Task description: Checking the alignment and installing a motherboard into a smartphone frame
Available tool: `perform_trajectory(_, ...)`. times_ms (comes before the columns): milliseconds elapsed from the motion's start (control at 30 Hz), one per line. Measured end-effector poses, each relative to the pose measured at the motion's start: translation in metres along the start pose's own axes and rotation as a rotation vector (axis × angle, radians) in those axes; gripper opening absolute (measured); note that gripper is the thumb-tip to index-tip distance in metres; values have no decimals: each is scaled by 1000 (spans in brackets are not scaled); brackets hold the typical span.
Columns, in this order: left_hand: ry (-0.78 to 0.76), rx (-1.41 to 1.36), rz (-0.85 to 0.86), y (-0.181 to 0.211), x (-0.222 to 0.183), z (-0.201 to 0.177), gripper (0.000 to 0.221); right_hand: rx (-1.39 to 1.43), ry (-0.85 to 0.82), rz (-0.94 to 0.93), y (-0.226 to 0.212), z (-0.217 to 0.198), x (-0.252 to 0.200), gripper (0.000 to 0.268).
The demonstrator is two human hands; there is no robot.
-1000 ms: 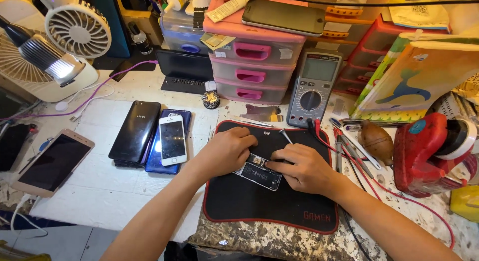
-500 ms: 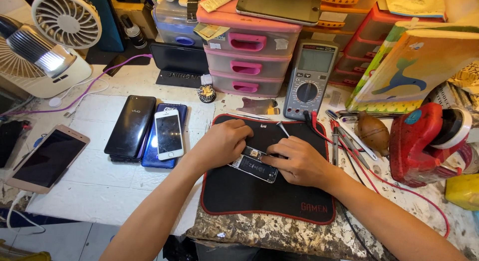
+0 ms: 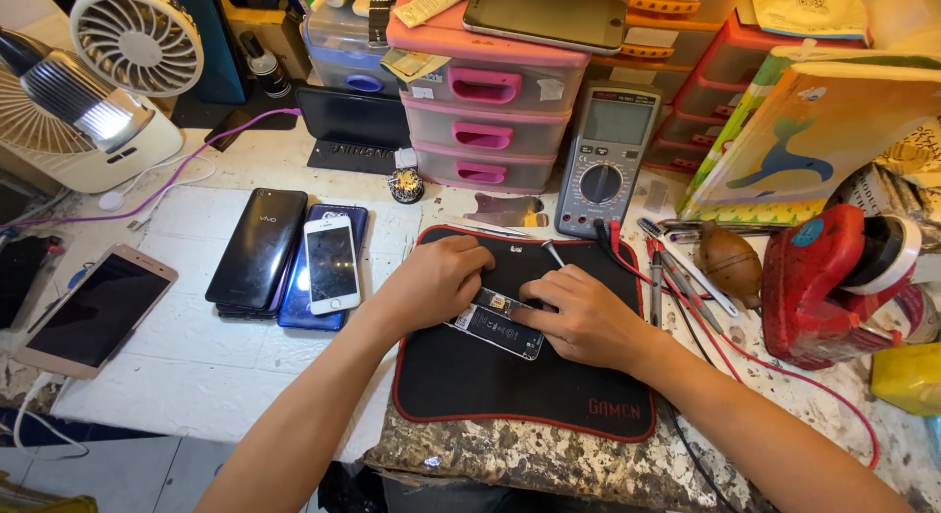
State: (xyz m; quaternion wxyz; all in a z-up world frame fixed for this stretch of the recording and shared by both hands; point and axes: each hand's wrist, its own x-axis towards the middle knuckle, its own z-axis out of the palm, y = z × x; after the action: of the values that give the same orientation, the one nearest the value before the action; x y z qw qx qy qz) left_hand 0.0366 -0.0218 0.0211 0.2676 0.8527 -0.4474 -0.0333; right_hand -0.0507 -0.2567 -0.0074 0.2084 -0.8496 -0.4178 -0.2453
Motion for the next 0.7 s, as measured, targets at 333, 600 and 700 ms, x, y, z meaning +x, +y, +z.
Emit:
perform_trajectory(333,-10,29,9,2,-2,1,20,127,-42,67,-2,0,1,24)
perform_trajectory(600,-33,38,20,1,-1,0,20,-51,41,-39,-2,9,-3,19)
perform_trajectory(700,-34,45,22,2,-2,0,21,15,40,9,-5,4,0,18)
